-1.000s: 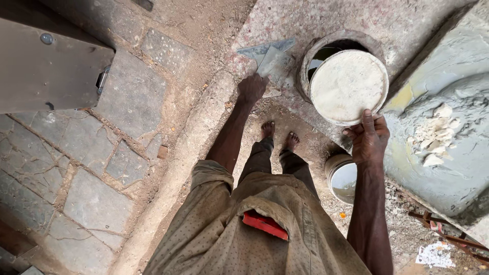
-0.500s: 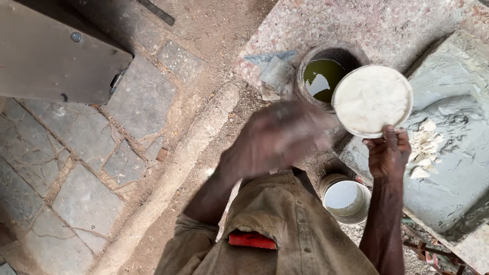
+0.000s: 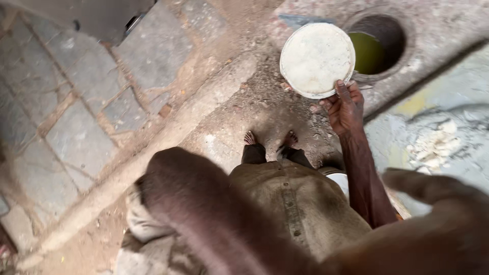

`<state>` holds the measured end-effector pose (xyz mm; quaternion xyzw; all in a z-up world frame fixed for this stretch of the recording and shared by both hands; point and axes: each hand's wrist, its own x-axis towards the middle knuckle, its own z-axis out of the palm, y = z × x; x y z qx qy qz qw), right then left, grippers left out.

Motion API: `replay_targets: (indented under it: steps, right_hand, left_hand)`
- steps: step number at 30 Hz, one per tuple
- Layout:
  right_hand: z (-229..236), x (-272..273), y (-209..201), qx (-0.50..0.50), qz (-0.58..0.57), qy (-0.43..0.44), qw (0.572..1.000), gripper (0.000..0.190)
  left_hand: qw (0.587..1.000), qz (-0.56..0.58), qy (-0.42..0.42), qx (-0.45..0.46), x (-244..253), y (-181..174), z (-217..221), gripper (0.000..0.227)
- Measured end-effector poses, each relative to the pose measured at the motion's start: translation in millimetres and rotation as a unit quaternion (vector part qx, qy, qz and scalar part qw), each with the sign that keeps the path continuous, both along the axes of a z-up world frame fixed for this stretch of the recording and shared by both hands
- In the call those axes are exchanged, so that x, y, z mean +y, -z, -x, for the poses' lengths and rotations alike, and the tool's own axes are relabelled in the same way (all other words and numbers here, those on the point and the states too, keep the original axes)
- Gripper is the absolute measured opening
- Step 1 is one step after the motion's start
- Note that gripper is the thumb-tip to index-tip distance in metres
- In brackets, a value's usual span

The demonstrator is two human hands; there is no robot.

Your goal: The person scoops a white powder from a sack into a container, then pours it into a stone basin containing water. Using a trowel, they mix the powder and water together to form a cement paste.

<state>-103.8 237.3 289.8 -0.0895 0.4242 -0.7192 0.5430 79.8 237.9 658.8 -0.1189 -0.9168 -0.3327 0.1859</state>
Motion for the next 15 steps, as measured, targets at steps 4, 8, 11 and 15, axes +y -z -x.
replay_targets:
  steps: [4, 8, 11, 15]
  right_hand:
    - [-30, -34, 30, -0.005, -0.014, -0.056, 0.998, 0.021]
    - [-50, -50, 80, -0.073, 0.020, -0.109, 0.991, 0.024]
    - [-57, -56, 110, -0.033, -0.092, -0.091, 0.991, 0.029]
    - [-66, -40, 136, -0.039, -0.080, -0.092, 0.992, 0.025]
  left_hand:
    - [0.996, -0.027, -0.059, -0.067, 16, 35, -22, 0.029]
    - [0.916, -0.096, -0.228, -0.315, -15, 133, -65, 0.031]
    - [0.834, -0.193, -0.318, -0.408, -29, 232, -146, 0.052]
    - [0.684, -0.326, -0.488, -0.433, 20, 326, -265, 0.056]
